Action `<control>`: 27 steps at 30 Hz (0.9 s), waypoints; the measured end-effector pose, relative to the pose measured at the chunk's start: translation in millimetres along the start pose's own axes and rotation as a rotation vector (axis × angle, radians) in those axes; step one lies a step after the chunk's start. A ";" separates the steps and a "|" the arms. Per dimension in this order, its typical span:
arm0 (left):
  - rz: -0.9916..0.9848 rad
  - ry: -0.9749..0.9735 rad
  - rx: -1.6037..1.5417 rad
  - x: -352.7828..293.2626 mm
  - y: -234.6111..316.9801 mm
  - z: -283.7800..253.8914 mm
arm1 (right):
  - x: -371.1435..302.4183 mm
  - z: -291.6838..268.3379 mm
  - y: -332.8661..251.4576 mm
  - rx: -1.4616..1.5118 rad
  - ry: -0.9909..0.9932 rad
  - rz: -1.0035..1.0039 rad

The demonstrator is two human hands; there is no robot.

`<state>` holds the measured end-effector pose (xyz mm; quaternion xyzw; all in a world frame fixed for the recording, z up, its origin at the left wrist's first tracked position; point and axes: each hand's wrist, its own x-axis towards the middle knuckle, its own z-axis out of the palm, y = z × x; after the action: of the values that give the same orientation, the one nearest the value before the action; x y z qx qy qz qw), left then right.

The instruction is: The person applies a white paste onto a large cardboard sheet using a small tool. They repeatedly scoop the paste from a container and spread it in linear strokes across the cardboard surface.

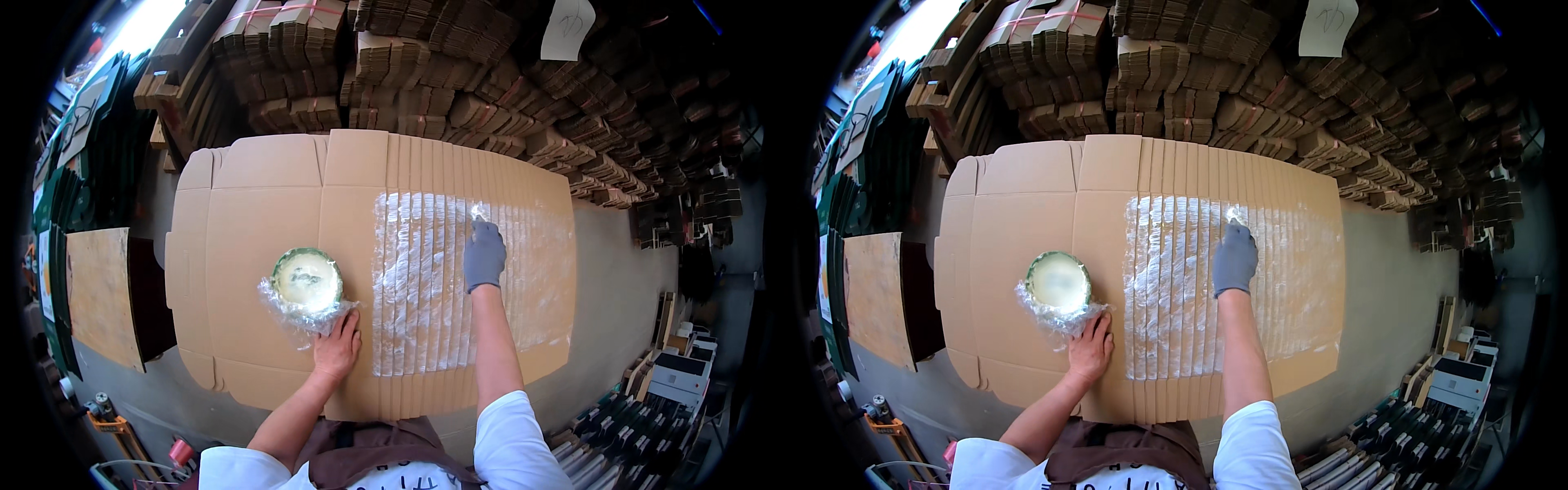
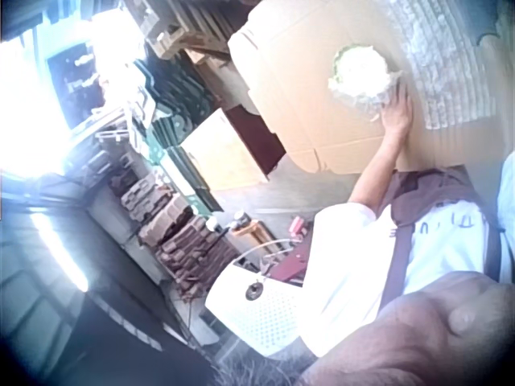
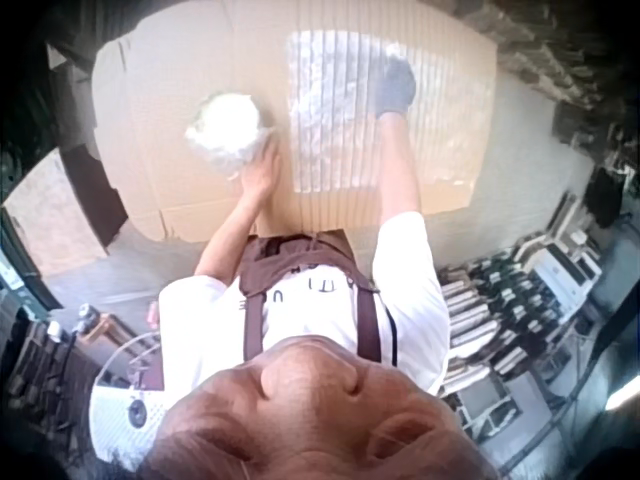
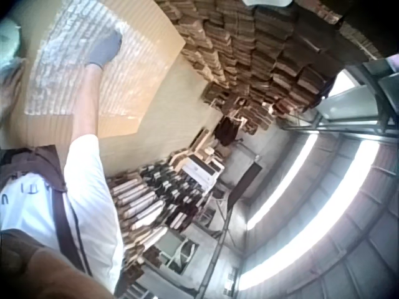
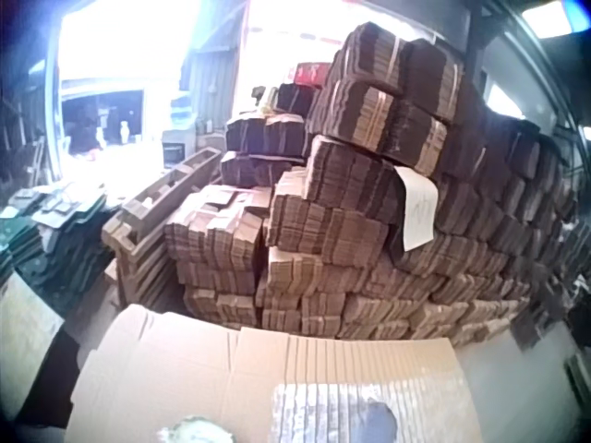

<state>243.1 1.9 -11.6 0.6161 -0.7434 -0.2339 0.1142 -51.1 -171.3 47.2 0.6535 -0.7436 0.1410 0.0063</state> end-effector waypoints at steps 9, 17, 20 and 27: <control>-0.028 -0.061 -0.022 -0.2 0.5 -5.4 | -19.9 -7.5 -14.8 0.079 -0.162 0.010; -0.028 -0.040 0.001 -1.1 -4.0 6.4 | -74.2 -13.4 -32.7 0.080 -0.162 -0.207; -0.024 -0.059 0.033 -4.1 -4.0 6.0 | -49.9 -20.7 26.8 0.030 -0.126 0.028; -0.027 -0.076 0.027 0.9 -3.2 5.2 | -33.5 -22.7 50.7 0.026 -0.190 0.104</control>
<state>243.2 1.6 -17.7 0.6182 -0.7419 -0.2486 0.0744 -99.6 -128.5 52.3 0.6244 -0.7720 0.0881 -0.0801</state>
